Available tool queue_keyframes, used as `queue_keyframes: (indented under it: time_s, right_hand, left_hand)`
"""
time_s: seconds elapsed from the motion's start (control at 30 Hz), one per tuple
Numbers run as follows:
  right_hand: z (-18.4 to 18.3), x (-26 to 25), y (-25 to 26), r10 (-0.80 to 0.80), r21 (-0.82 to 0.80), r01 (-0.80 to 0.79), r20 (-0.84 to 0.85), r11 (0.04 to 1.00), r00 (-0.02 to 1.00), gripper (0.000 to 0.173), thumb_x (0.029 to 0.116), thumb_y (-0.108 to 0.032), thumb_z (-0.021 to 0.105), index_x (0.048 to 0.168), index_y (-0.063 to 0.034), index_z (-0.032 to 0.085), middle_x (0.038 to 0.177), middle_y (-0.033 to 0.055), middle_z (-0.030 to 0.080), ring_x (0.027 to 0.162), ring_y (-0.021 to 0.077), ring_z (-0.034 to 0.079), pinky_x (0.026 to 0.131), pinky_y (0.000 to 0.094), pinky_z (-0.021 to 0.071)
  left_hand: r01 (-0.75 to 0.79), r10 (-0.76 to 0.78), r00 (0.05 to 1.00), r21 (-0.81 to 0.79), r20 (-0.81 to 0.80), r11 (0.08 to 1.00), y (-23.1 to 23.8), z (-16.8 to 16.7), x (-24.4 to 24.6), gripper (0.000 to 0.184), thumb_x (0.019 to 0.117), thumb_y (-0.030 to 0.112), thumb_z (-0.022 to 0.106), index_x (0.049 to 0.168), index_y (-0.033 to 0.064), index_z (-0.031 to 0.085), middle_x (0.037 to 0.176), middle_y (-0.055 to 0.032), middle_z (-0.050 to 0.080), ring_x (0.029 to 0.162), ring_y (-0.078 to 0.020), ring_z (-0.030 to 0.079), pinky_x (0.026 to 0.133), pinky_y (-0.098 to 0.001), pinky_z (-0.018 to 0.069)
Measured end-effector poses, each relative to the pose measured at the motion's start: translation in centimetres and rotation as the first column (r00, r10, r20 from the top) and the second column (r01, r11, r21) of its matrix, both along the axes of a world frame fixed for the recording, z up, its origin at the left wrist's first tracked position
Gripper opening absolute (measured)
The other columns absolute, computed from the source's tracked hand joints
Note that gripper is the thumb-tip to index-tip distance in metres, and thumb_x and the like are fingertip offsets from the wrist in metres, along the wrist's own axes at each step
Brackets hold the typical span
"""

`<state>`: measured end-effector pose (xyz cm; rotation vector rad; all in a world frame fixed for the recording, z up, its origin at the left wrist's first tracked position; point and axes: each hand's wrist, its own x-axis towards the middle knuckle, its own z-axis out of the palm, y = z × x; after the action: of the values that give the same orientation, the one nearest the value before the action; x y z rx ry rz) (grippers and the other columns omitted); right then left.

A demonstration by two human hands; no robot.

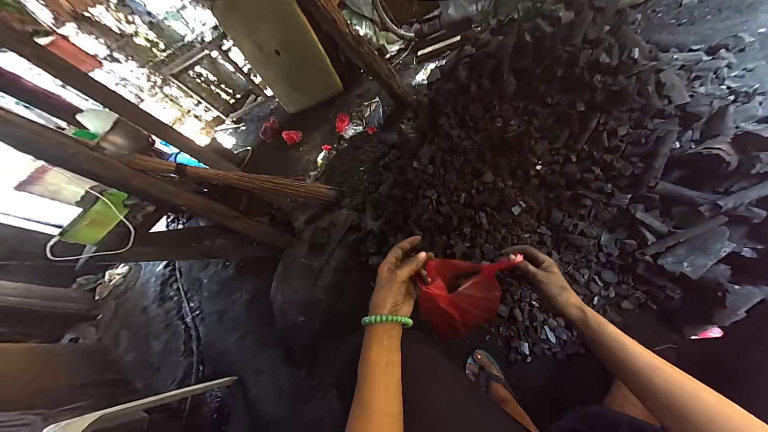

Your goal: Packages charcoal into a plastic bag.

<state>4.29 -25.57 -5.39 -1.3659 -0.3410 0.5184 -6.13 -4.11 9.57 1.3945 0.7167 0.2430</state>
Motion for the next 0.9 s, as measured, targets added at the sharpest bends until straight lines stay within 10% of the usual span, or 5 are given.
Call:
queue_keyframes:
  time_s: [0.1,0.23,0.4,0.73,0.9]
  right_hand:
    - [-5.9,1.4,0.2,0.228,-0.501,-0.131,0.136,0.855,0.964,0.046,0.096,-0.014,0.071,0.138,-0.0009,0.057,0.134,0.0222,0.06,0.118,0.0348,0.063,0.099,0.0538,0.0528]
    - [-10.2,-1.4,3.0,0.793,-0.894,-0.334,0.038,0.299,0.609,0.063,0.0905,-0.006,0.072,0.149,-0.0211,0.055,0.161,0.0293,0.031,0.149,0.0595,0.019,0.107,0.0872,0.0153]
    - [-13.7,-2.3,5.0,0.924,-0.948,-0.306,-0.035,0.09,0.381,0.058,0.0979,-0.002,0.058,0.151,-0.0252,0.054,0.169,0.0203,0.02,0.153,0.0558,0.002,0.11,0.0851,-0.0024]
    - [-13.0,7.5,-2.0,0.465,-0.828,-0.226,0.046,0.514,0.884,0.045,0.0949,-0.008,0.068,0.14,-0.0068,0.061,0.141,0.0317,0.053,0.13,0.0505,0.052,0.105,0.0667,0.0435]
    - [-3.9,10.7,-0.6,0.097,-0.087,-0.116,-0.204,0.989,0.974,0.043,0.0887,0.0,0.06,0.131,-0.0076,0.053,0.099,0.0092,0.066,0.074,0.018,0.066,0.063,0.0365,0.0588]
  left_hand:
    - [-0.154,0.169,0.984,-0.224,0.05,0.962,1.2,-0.2,-0.1,0.033,0.1069,0.011,0.045,0.139,0.014,0.053,0.096,-0.0077,0.068,0.064,-0.009,0.065,0.052,-0.0195,0.0526]
    - [-0.285,0.289,0.957,-0.219,-0.015,0.933,2.6,-1.3,0.6,0.033,0.1075,0.014,0.045,0.141,0.0135,0.05,0.095,-0.01,0.068,0.068,-0.0145,0.067,0.056,-0.0252,0.0556]
    - [-0.25,0.248,0.968,-0.08,-0.026,0.965,3.4,-2.3,1.1,0.04,0.1056,0.009,0.046,0.145,0.0126,0.047,0.097,-0.0101,0.068,0.071,-0.0142,0.068,0.062,-0.0266,0.0575]
    - [-0.114,0.119,0.992,-0.098,0.048,0.989,3.1,-3.0,1.8,0.043,0.1018,0.012,0.046,0.144,0.0127,0.046,0.102,-0.01,0.069,0.072,-0.0133,0.068,0.062,-0.0251,0.0573]
    - [0.146,-0.141,0.989,-0.135,0.044,0.98,0.6,-3.1,2.5,0.059,0.0949,0.022,0.058,0.151,0.0141,0.039,0.106,-0.0095,0.068,0.074,-0.0136,0.067,0.065,-0.0271,0.0572]
